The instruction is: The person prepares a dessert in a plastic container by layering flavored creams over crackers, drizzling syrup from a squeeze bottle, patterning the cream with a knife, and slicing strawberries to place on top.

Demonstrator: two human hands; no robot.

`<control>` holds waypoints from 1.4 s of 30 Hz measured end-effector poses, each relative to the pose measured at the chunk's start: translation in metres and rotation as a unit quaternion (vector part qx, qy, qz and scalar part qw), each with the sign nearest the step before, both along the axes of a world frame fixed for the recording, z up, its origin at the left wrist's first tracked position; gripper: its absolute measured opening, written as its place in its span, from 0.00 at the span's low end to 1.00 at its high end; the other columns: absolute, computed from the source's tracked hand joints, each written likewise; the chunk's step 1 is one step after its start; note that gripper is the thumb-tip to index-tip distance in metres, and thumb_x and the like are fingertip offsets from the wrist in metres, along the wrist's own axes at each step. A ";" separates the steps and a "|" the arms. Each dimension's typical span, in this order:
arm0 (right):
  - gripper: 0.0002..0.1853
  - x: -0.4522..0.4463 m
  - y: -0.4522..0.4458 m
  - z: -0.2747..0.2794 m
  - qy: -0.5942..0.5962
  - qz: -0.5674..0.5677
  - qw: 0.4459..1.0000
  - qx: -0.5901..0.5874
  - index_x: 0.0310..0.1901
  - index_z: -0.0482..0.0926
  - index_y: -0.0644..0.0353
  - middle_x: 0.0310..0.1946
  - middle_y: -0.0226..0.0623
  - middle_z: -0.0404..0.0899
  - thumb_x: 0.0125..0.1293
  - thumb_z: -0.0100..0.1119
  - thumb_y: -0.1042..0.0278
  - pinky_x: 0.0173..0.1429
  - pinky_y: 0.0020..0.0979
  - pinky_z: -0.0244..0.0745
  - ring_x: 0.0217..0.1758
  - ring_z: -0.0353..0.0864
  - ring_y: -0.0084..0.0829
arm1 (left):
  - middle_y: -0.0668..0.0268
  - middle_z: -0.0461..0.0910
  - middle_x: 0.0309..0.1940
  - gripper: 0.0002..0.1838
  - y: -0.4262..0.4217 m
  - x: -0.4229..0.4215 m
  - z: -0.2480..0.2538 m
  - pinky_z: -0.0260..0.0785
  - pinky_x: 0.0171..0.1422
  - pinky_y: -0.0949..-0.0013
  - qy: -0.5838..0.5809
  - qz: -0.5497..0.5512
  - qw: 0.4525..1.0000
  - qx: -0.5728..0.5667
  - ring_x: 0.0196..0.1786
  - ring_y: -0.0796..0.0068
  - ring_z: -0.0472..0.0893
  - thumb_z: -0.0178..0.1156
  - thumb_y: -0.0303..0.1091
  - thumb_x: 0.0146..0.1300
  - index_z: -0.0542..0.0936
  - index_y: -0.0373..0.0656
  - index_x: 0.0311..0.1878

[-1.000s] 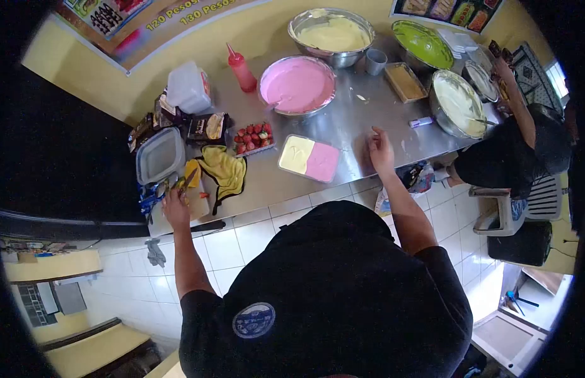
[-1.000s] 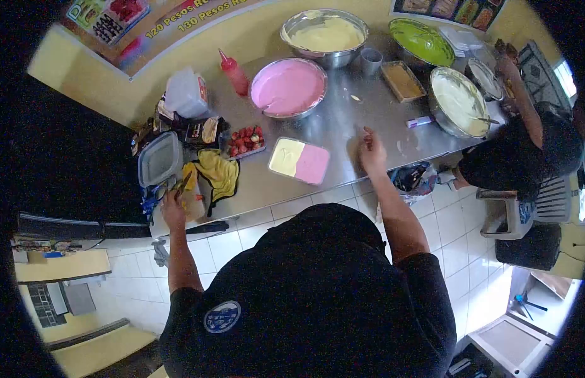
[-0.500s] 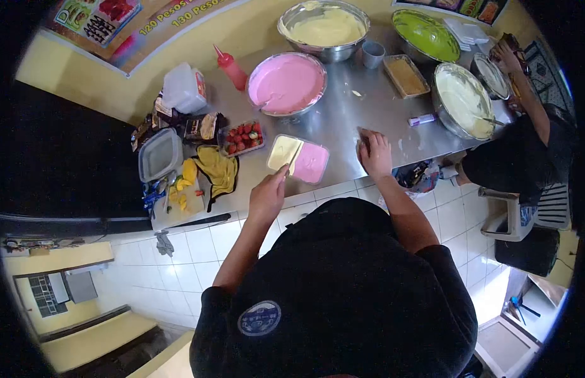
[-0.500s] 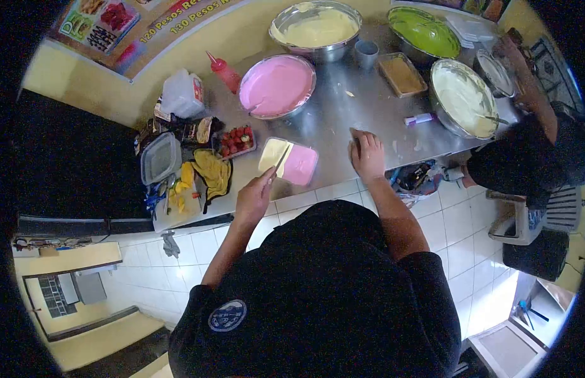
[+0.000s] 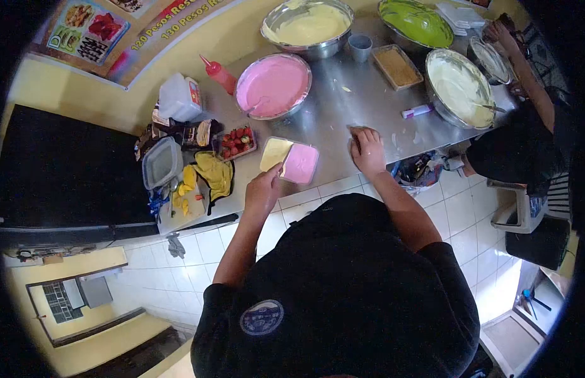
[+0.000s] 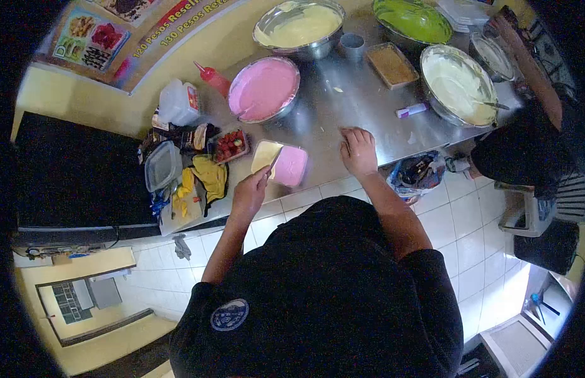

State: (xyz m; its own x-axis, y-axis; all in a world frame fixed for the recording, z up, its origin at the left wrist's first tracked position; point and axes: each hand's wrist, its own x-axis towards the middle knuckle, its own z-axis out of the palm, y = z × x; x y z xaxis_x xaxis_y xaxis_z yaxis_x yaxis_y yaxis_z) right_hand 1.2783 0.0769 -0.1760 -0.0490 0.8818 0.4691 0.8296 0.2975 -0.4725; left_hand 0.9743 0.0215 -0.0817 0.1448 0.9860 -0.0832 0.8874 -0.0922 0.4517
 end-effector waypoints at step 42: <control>0.36 -0.069 -0.027 0.007 0.449 0.127 0.704 -0.536 0.68 0.52 0.57 0.49 0.38 0.75 0.66 0.59 0.58 0.48 0.37 0.77 0.49 0.78 0.33 | 0.48 0.78 0.44 0.17 0.032 -0.071 -0.060 0.68 0.51 0.55 -0.156 -0.042 0.971 0.178 0.46 0.47 0.77 0.58 0.41 0.65 0.75 0.36 0.48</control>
State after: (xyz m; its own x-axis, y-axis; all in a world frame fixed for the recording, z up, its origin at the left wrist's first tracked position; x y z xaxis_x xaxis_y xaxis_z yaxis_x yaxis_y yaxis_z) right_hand 1.2096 0.0495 -0.1689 -0.3771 0.7688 -0.5165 0.0387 -0.5440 -0.8382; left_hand 0.9034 0.0533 -0.1415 0.1881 0.9278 0.3222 0.6950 -0.3576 0.6238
